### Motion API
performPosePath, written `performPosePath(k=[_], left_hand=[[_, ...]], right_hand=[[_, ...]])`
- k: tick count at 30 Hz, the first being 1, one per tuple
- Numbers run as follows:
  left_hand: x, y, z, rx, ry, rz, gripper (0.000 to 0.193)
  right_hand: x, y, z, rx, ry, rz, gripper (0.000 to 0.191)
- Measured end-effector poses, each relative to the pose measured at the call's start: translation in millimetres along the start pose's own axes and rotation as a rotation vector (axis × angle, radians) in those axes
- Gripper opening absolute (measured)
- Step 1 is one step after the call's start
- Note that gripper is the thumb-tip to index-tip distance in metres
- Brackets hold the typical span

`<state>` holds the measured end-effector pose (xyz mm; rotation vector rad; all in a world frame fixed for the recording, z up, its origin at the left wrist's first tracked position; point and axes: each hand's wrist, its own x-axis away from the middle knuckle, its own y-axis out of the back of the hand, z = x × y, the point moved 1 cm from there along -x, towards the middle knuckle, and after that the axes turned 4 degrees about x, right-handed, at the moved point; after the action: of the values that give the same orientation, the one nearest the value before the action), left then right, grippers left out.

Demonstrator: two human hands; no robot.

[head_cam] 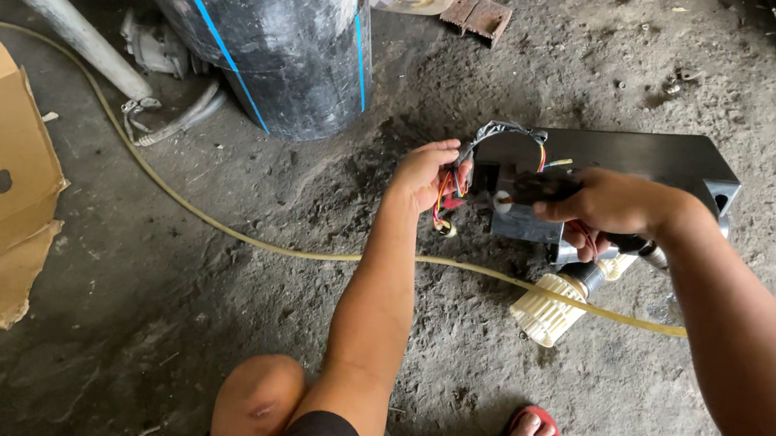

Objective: The person uses a hammer to pry open the casing of a black electronic device, then uses pliers to strip and manipulate the internal wires. The person works on the device while kneeling on the floor.

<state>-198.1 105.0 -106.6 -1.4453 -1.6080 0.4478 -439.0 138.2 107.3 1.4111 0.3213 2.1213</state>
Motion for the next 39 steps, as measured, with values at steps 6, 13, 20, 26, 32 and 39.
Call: performPosePath(k=[6, 13, 20, 26, 32, 39], left_hand=[[-4.2, -0.1, 2.0, 0.001, 0.035, -0.048, 0.030], [-2.6, 15.2, 1.6, 0.000, 0.016, 0.031, 0.030], [-9.3, 11.8, -6.8, -0.013, 0.044, 0.124, 0.039], [-9.6, 11.3, -8.4, -0.014, 0.080, 0.191, 0.049], [-9.9, 29.1, -4.5, -0.407, -0.054, 0.193, 0.056], [-3.3, 43.2, -13.2, -0.612, -0.028, 0.093, 0.067]], right_hand=[[-8.5, 5.5, -11.7, -0.021, -0.007, 0.022, 0.041], [30.8, 28.4, -22.1, -0.126, 0.102, -0.082, 0.049], [90.2, -9.4, -55.1, -0.194, 0.033, -0.391, 0.049], [85.9, -46.1, -84.2, -0.240, -0.099, -0.403, 0.047], [58.2, -50.1, -81.8, -0.246, -0.071, -0.336, 0.047], [51.6, -43.7, -76.1, -0.246, -0.105, -0.360, 0.047]])
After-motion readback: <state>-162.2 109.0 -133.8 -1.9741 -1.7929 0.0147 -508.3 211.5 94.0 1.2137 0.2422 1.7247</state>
